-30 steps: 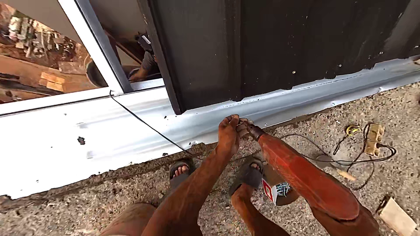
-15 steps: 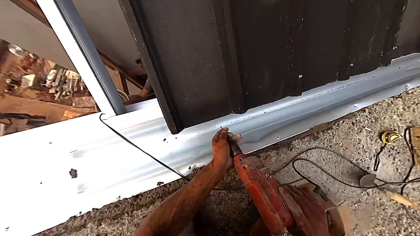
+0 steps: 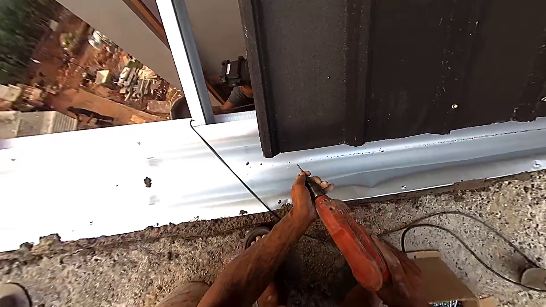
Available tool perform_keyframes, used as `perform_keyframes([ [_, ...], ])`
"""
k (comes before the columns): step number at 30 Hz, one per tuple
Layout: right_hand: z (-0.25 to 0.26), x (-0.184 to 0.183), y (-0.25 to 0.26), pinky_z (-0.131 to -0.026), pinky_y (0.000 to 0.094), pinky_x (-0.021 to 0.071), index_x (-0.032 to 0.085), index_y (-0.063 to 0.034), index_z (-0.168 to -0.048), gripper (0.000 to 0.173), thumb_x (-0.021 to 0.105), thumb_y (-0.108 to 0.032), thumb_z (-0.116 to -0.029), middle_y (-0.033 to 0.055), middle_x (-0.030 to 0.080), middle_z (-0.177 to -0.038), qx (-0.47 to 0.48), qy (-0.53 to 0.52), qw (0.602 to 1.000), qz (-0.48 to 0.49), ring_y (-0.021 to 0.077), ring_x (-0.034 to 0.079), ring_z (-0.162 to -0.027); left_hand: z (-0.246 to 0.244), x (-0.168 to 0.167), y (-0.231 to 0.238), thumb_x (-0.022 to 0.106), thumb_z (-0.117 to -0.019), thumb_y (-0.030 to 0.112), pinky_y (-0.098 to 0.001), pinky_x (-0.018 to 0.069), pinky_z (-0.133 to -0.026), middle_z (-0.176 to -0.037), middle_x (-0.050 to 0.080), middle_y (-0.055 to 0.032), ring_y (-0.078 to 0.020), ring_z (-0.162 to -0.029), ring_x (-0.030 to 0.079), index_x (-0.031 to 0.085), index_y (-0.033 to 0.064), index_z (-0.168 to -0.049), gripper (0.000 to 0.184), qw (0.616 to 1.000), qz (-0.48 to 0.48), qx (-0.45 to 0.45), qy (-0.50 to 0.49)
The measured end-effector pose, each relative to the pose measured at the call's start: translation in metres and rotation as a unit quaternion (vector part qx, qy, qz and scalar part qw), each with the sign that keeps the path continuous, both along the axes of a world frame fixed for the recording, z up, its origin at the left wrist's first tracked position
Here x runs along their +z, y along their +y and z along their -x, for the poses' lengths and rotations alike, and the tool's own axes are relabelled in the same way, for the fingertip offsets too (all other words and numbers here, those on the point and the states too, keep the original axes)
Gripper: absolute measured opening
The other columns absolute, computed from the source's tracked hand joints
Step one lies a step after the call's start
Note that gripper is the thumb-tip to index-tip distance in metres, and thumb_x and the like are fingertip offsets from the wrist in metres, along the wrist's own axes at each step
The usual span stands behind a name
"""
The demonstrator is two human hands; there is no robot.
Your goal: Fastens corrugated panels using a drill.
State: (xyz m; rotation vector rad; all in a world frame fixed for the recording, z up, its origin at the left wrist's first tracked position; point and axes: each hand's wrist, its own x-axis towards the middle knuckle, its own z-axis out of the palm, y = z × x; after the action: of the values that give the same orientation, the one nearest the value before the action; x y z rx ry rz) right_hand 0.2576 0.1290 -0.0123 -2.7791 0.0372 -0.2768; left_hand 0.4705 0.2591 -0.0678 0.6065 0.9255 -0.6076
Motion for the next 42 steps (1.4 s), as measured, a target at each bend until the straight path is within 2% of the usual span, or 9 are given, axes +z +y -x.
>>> perform_keyframes([
  [4, -0.017, 0.003, -0.001, -0.089, 0.0301, 0.0571, 0.055, -0.0051, -0.138, 0.064, 0.060, -0.047, -0.0906, 0.0133, 0.074, -0.112, 0.063, 0.027, 0.997, -0.039, 0.0187, 0.072, -0.100, -0.008, -0.005, 0.014, 0.020, -0.1129, 0.029, -0.0266, 0.0492, -0.040, -0.058, 0.052, -0.0029, -0.0145, -0.042, 0.055, 0.044, 0.0090, -0.096, 0.035, 1.000, 0.000, -0.001, 0.018],
  [8, -0.050, 0.020, -0.027, -0.099, 0.0366, 0.0552, 0.063, -0.0071, -0.139, 0.076, 0.053, -0.068, -0.0955, 0.0135, 0.070, -0.129, 0.088, 0.158, 0.948, -0.263, 0.0192, 0.067, -0.118, -0.022, -0.008, 0.025, 0.021, -0.1130, 0.028, -0.0245, 0.0491, -0.039, -0.057, 0.053, -0.0007, -0.0118, -0.041, 0.055, 0.045, 0.0098, -0.095, 0.035, 0.999, -0.027, -0.018, -0.002],
  [12, -0.109, -0.011, -0.069, -0.107, 0.0471, 0.0499, 0.066, 0.0013, -0.132, 0.045, 0.045, -0.029, -0.1062, 0.0192, 0.067, -0.134, 0.008, 0.149, 0.982, -0.116, 0.0328, 0.063, -0.127, -0.024, -0.004, 0.029, 0.020, -0.1129, 0.029, -0.0235, 0.0483, -0.039, -0.058, 0.052, -0.0002, -0.0109, -0.041, 0.054, 0.045, 0.0104, -0.095, 0.036, 0.999, -0.023, -0.037, -0.017],
  [15, -0.154, -0.062, -0.081, -0.124, 0.0472, 0.0280, 0.042, 0.0009, -0.155, 0.051, 0.043, -0.022, -0.1094, 0.0188, 0.033, -0.165, 0.005, 0.344, 0.939, -0.012, 0.0327, 0.030, -0.154, -0.022, 0.002, 0.027, 0.019, -0.1130, 0.030, -0.0243, 0.0484, -0.038, -0.057, 0.053, -0.0003, -0.0114, -0.041, 0.054, 0.046, 0.0098, -0.094, 0.038, 0.998, -0.013, -0.057, -0.033],
  [19, -0.185, -0.108, -0.081, -0.127, 0.0458, 0.0209, 0.014, 0.0065, -0.161, 0.065, 0.041, -0.018, -0.1083, 0.0276, 0.009, -0.169, -0.008, 0.379, 0.924, 0.041, 0.0361, 0.012, -0.159, -0.017, 0.009, 0.029, 0.015, -0.1134, 0.030, -0.0253, 0.0498, -0.038, -0.058, 0.054, -0.0004, -0.0123, -0.042, 0.056, 0.047, 0.0098, -0.095, 0.042, 0.995, 0.008, -0.068, -0.066],
  [26, -0.205, -0.148, -0.065, -0.119, 0.0530, 0.0335, 0.050, 0.0152, -0.140, 0.045, 0.046, -0.004, -0.0999, 0.0367, 0.049, -0.146, -0.068, 0.230, 0.968, 0.071, 0.0493, 0.042, -0.143, -0.013, 0.010, 0.031, 0.011, -0.1130, 0.029, -0.0255, 0.0498, -0.038, -0.057, 0.054, 0.0003, -0.0123, -0.041, 0.056, 0.047, 0.0101, -0.096, 0.044, 0.993, 0.011, -0.085, -0.081],
  [30, -0.232, -0.157, -0.066, -0.097, 0.0591, 0.0498, 0.070, 0.0105, -0.110, 0.025, 0.058, -0.004, -0.0936, 0.0321, 0.069, -0.113, -0.110, 0.140, 0.982, 0.068, 0.0487, 0.065, -0.113, -0.011, 0.008, 0.025, 0.009, -0.1125, 0.028, -0.0260, 0.0500, -0.038, -0.056, 0.054, -0.0007, -0.0128, -0.041, 0.056, 0.047, 0.0098, -0.094, 0.046, 0.991, 0.028, -0.101, -0.085],
  [34, -0.243, -0.175, -0.068, -0.082, 0.0619, 0.0535, 0.075, 0.0050, -0.096, 0.017, 0.065, -0.006, -0.0872, 0.0281, 0.073, -0.098, -0.113, 0.065, 0.988, 0.076, 0.0469, 0.071, -0.097, -0.015, 0.008, 0.023, 0.008, -0.1119, 0.028, -0.0266, 0.0511, -0.038, -0.056, 0.054, -0.0010, -0.0133, -0.041, 0.057, 0.048, 0.0095, -0.094, 0.048, 0.989, 0.032, -0.112, -0.090],
  [42, -0.258, -0.171, -0.084, -0.119, 0.0602, 0.0261, 0.056, 0.0013, -0.142, 0.058, 0.066, -0.035, -0.0988, 0.0274, 0.053, -0.147, -0.143, 0.336, 0.925, -0.103, 0.0417, 0.043, -0.143, -0.018, -0.002, 0.022, 0.008, -0.1115, 0.029, -0.0273, 0.0519, -0.040, -0.057, 0.055, -0.0011, -0.0138, -0.042, 0.058, 0.048, 0.0098, -0.094, 0.048, 0.989, 0.032, -0.125, -0.074],
])
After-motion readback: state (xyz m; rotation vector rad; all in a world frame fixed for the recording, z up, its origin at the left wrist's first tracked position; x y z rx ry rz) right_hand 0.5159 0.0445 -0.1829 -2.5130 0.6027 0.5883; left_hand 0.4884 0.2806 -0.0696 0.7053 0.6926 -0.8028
